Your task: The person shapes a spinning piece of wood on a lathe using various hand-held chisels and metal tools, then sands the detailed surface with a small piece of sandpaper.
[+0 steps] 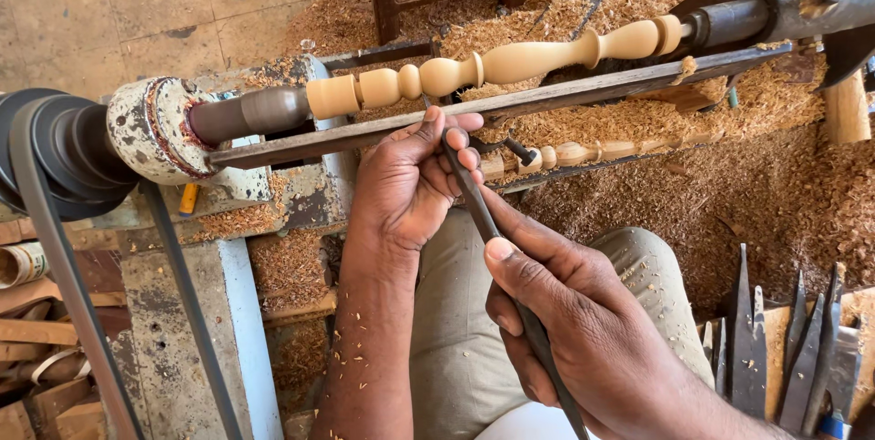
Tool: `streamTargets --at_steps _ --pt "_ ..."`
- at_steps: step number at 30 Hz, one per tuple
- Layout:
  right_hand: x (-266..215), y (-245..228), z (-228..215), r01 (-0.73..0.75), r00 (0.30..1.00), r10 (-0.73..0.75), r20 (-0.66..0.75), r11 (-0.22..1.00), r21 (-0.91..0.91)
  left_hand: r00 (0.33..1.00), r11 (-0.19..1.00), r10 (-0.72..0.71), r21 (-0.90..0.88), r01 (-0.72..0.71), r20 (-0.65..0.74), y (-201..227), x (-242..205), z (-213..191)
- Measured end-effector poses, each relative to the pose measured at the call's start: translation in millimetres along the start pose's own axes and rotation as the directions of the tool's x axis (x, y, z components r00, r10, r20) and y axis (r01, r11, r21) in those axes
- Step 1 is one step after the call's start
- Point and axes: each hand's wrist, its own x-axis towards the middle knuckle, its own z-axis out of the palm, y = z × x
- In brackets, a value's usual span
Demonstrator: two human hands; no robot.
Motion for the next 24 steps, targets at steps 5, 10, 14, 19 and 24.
streamTargets --at_steps 5,10,14,19,24 --pt "-0.1 0.5 1.7 0.043 0.999 -0.042 0.021 0.998 -0.035 1.000 1.000 -0.002 -0.004 0.002 0.008 0.5 -0.9 -0.4" --pt "1.5 1.3 0.9 0.045 0.998 -0.044 0.036 0.999 -0.009 1.000 1.000 -0.010 -0.006 0.010 -0.007 0.3 -0.7 0.2" --pt "1.7 3.7 -1.8 0.047 0.999 -0.047 0.019 0.998 -0.042 1.000 1.000 -0.005 -0.005 0.005 -0.017 -0.3 0.0 1.2" --pt "1.3 -2.9 -15.6 0.045 0.997 -0.058 -0.050 0.972 -0.229 0.999 1.000 0.006 -0.003 -0.006 -0.052 -5.9 -1.6 6.6" --pt "1.7 -30.5 -53.5 0.060 0.995 -0.032 0.091 0.941 -0.333 0.999 1.000 0.000 0.023 0.001 -0.043 -16.1 -0.4 9.0"
